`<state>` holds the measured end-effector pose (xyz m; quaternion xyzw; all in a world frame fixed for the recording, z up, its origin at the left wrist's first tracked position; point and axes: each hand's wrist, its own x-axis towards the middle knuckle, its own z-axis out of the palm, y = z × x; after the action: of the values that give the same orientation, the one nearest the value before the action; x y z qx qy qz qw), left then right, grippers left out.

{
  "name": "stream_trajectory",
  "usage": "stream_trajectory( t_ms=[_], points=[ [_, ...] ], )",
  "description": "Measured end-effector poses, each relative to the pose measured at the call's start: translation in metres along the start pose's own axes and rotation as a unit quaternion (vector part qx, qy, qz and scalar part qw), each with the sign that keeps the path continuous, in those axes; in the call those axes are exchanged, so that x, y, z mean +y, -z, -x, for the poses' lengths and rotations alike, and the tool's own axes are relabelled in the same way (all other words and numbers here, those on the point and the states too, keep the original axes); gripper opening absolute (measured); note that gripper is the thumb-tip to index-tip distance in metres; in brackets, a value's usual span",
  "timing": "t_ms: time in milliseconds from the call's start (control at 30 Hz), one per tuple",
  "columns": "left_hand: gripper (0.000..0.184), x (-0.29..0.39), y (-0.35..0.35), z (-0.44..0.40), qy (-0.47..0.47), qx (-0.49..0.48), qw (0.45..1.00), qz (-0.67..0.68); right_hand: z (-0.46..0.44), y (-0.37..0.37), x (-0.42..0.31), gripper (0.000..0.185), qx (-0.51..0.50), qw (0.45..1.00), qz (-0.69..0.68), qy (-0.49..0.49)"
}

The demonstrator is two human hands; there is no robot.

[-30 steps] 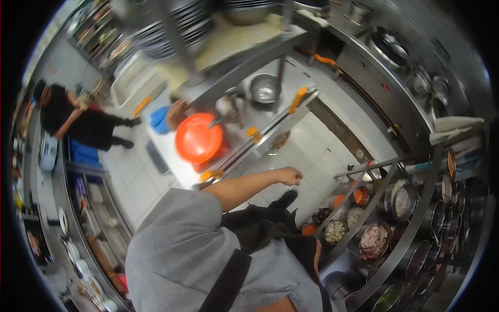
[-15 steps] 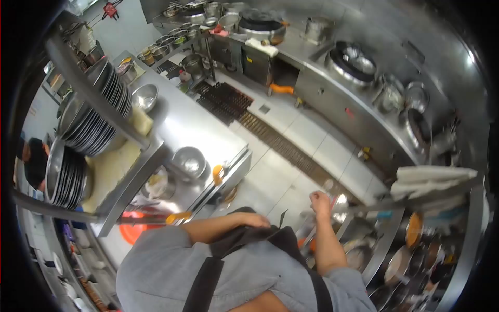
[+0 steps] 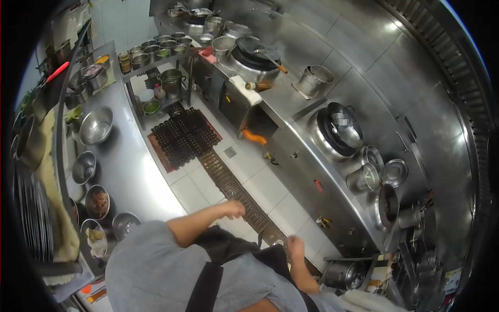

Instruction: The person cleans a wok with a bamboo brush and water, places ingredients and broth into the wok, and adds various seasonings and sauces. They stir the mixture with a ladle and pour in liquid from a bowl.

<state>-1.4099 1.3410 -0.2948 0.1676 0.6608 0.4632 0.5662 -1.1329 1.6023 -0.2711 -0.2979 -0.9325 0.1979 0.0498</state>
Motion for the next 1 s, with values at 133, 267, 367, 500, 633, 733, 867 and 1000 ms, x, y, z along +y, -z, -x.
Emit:
stream_trajectory(
  t_ms=[133,267,367,500,633,733,867,1000],
  points=[
    [0.036,0.086,0.056,-0.055,-0.017,0.06,0.998,0.013,0.053,-0.006,0.047,0.02,-0.133,0.988,0.063,-0.054],
    [0.039,0.137,0.126,-0.114,-0.076,0.096,0.99,0.07,0.006,-0.036,0.072,0.018,-0.226,0.961,0.075,-0.139],
    [0.039,0.127,0.175,-0.158,-0.081,0.204,0.975,0.035,-0.055,-0.072,0.106,0.017,-0.277,0.947,0.098,-0.131],
    [0.036,-0.022,0.24,-0.222,0.189,0.192,0.869,-0.415,-0.19,-0.137,0.211,0.016,-0.247,0.955,0.156,0.054],
    [0.037,-0.112,0.263,-0.17,0.396,0.138,0.865,-0.273,-0.456,-0.102,0.109,0.019,-0.216,0.956,0.173,0.092],
    [0.036,-0.085,0.298,-0.139,0.404,0.246,0.873,-0.117,-0.593,-0.075,-0.033,0.018,-0.154,0.967,0.023,0.2],
    [0.038,-0.041,0.297,-0.122,0.25,0.506,0.825,0.031,-0.687,-0.123,-0.139,0.017,-0.253,0.907,0.101,0.32],
    [0.034,-0.065,0.279,-0.159,0.212,0.363,0.87,0.257,-0.715,-0.207,-0.249,0.016,-0.322,0.857,0.125,0.384]
  ],
)
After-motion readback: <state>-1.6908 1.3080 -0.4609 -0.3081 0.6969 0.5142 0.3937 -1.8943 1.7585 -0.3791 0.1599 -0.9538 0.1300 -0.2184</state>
